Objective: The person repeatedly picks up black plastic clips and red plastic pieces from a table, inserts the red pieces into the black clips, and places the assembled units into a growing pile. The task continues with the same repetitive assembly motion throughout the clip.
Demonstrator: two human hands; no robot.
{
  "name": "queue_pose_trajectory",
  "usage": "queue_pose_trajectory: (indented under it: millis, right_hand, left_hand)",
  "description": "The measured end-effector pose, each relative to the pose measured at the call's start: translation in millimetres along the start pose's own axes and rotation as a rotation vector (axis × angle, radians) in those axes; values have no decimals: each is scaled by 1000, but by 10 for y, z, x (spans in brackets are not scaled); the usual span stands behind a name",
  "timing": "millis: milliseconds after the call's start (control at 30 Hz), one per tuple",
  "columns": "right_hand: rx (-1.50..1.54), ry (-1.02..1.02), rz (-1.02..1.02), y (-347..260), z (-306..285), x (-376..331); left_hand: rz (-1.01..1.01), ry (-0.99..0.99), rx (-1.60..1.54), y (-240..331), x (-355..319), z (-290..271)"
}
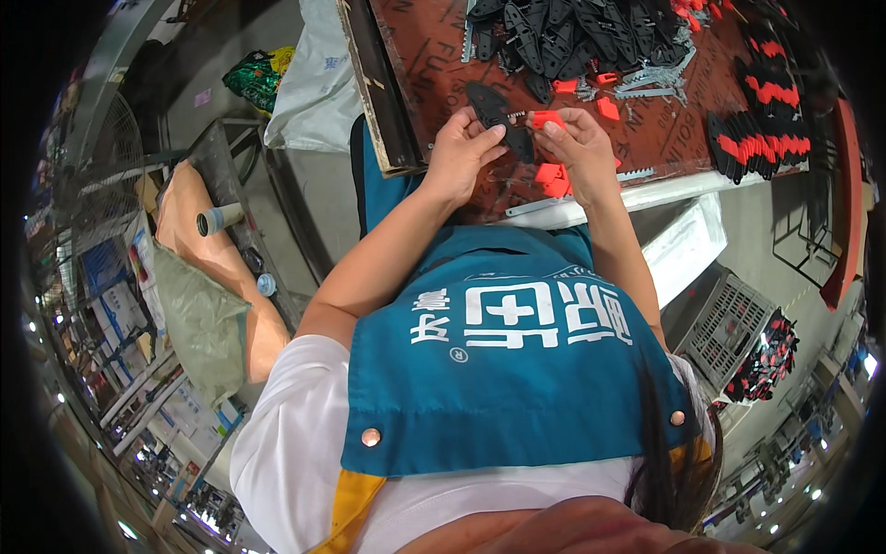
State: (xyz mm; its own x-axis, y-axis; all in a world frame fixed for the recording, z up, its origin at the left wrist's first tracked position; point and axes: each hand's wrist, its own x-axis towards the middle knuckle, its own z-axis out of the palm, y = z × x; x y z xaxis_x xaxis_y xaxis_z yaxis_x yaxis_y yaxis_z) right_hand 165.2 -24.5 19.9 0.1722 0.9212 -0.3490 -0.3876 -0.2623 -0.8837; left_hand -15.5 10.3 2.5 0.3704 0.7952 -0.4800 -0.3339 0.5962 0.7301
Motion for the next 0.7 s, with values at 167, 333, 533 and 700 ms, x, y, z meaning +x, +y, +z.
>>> queue_pose_trajectory:
  millis: [167, 333, 533, 700]
  right_hand:
    - [-77, -14, 2, -5, 60, -74]
    - [-128, 61, -93, -76, 66, -140]
    - [-385, -14, -90, -176, -5, -157]
    - [-477, -109, -81, -289, -6, -217]
  left_hand:
    - [53, -72, 37, 80, -75, 54]
    - [157, -45, 62, 116, -91, 62]
    - [178, -160, 154, 199, -107, 27]
    - [218, -229, 342, 296, -135, -5]
